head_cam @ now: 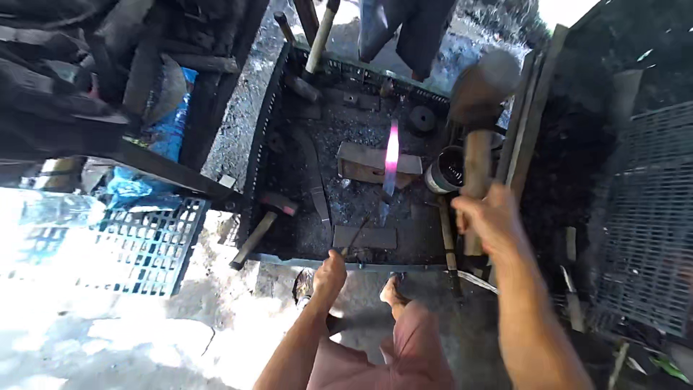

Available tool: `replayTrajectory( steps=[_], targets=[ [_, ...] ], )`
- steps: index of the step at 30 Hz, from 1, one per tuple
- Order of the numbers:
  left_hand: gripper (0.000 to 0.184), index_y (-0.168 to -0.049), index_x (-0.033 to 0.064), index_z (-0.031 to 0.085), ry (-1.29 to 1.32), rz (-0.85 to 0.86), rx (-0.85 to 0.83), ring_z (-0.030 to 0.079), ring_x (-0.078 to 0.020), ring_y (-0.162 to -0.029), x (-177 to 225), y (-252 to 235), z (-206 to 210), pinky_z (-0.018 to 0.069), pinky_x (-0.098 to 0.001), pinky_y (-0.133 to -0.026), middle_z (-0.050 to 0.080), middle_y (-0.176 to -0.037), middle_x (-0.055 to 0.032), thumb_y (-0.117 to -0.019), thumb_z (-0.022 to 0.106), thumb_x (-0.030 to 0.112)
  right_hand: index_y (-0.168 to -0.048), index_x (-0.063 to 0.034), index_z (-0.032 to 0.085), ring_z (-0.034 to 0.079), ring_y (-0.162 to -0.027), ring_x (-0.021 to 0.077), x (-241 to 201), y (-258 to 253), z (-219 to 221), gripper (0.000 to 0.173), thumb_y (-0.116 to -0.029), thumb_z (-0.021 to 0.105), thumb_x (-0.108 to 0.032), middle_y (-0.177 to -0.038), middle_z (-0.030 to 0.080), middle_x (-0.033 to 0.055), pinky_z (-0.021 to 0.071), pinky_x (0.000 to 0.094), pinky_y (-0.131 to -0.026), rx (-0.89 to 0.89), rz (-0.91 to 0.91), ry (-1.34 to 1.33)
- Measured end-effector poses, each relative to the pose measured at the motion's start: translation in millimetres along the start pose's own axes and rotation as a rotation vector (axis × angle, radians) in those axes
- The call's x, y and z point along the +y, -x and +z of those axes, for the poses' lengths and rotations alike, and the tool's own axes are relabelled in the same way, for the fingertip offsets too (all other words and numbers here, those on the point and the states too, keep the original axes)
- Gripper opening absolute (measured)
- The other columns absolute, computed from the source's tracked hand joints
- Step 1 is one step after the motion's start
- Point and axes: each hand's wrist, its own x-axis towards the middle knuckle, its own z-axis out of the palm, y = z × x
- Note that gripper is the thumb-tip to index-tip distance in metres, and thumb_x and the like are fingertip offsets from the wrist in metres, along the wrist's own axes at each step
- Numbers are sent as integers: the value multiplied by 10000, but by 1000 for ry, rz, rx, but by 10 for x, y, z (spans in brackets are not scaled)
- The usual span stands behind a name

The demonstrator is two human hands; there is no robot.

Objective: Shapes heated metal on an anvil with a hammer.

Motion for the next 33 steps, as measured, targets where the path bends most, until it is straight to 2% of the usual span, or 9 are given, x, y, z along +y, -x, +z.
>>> replayTrajectory(
  steps=[6,8,10,12,15,19,25,28,33],
  targets=[
    [485,-1453,52,419,-21,-22,12,714,-385,-1095,-81,-152,79,593,-568,-874,696,-1214,-207,-1005,527,201,-1199,-65,556,624,-574,117,-1179,-39,-1184,448,-867,715,-321,-817,624,-14,589,336,-514,343,-583,256],
    [485,-1457,42,425,-14,-32,-4,717,-396,-1078,-105,-158,102,591,-578,-870,699,-1190,-226,-1018,518,225,-1108,-56,563,611,-605,103,-1229,-474,-1075,378,-899,681,-349,-794,598,-15,577,322,-561,482,-700,244],
    [458,-1446,56,441,1,-54,-14,723,-396,-1054,-95,-199,104,591,-583,-863,707,-1161,-220,-1031,502,242,-1230,82,531,652,-703,197,-786,-787,-454,516,-917,694,-294,-908,637,119,603,416,-629,576,-754,204],
    [445,-1441,67,455,22,-78,-15,727,-400,-1033,-88,-263,151,587,-593,-852,715,-1133,-219,-1033,510,235,-1341,34,488,665,-746,183,269,-907,562,531,-946,704,-248,-974,655,121,609,406,-654,460,-486,192],
    [431,-1425,84,461,-11,-100,-1,732,-395,-1018,-47,-172,145,594,-579,-833,718,-1119,-208,-1024,531,228,-1178,-15,551,600,-499,187,1719,-1079,1664,313,-897,677,-72,-700,605,101,543,364,-452,85,120,-93],
    [472,-1456,23,425,-3,-15,-14,702,-447,-1066,50,138,-171,575,-614,-864,687,-1176,-255,-1033,514,210,-1084,5,550,572,-466,175,1083,-628,1026,217,-893,653,9,-625,565,87,536,320,-441,-96,347,-279],
    [524,-1468,34,407,6,19,31,700,-406,-1118,-8,-204,-11,584,-592,-884,673,-1257,-232,-1001,553,221,-1178,-52,592,616,-521,188,-252,380,-453,323,-889,701,-147,-734,645,68,567,382,-487,80,-196,106],
    [520,-1468,33,405,-1,-4,14,704,-394,-1118,9,-248,-15,586,-582,-890,677,-1246,-227,-1003,546,219,-1150,-55,580,645,-560,114,-762,184,-895,359,-859,718,-213,-795,655,-13,604,334,-504,303,-549,193],
    [471,-1438,58,450,29,-59,-9,722,-404,-1048,46,-310,33,590,-591,-854,707,-1159,-221,-1019,540,254,-1216,47,520,668,-653,190,-237,-821,-73,439,-913,713,-206,-858,651,86,612,410,-562,513,-745,98]
  ],
)
